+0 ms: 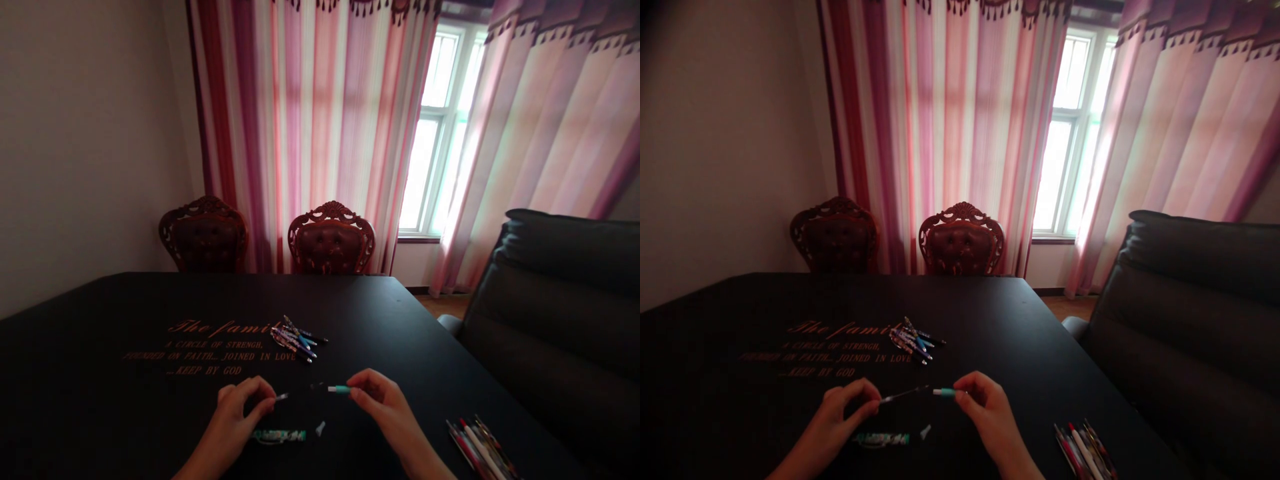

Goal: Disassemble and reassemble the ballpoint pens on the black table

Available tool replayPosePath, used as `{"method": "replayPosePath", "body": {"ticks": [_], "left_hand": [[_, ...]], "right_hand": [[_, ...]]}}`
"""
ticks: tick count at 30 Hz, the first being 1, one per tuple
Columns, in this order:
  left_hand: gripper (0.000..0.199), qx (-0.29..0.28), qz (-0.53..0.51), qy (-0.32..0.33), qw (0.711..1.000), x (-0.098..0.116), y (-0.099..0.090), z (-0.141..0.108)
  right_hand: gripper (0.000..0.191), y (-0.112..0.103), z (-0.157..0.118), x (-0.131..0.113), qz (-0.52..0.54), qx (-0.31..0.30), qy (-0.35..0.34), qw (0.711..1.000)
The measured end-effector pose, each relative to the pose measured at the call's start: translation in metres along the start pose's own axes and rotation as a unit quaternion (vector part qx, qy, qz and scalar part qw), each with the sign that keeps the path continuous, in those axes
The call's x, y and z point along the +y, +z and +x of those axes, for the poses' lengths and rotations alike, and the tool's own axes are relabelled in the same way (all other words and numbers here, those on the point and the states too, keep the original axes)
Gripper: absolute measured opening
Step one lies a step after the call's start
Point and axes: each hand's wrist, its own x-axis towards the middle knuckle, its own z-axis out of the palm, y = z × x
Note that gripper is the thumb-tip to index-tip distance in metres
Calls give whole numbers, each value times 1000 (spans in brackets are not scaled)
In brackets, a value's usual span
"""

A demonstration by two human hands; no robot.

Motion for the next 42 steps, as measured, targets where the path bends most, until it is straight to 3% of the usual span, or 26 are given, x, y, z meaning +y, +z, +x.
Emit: {"method": "replayPosePath", "body": {"ticks": [24, 42], "left_hand": [[11, -16, 14, 18, 1000, 4, 1, -4], [10, -33, 0, 57, 998, 12, 10, -13]], "right_hand": [[18, -2, -3, -5, -59, -1, -22, 998], [16, 16, -11, -5, -66, -25, -10, 997]]}}
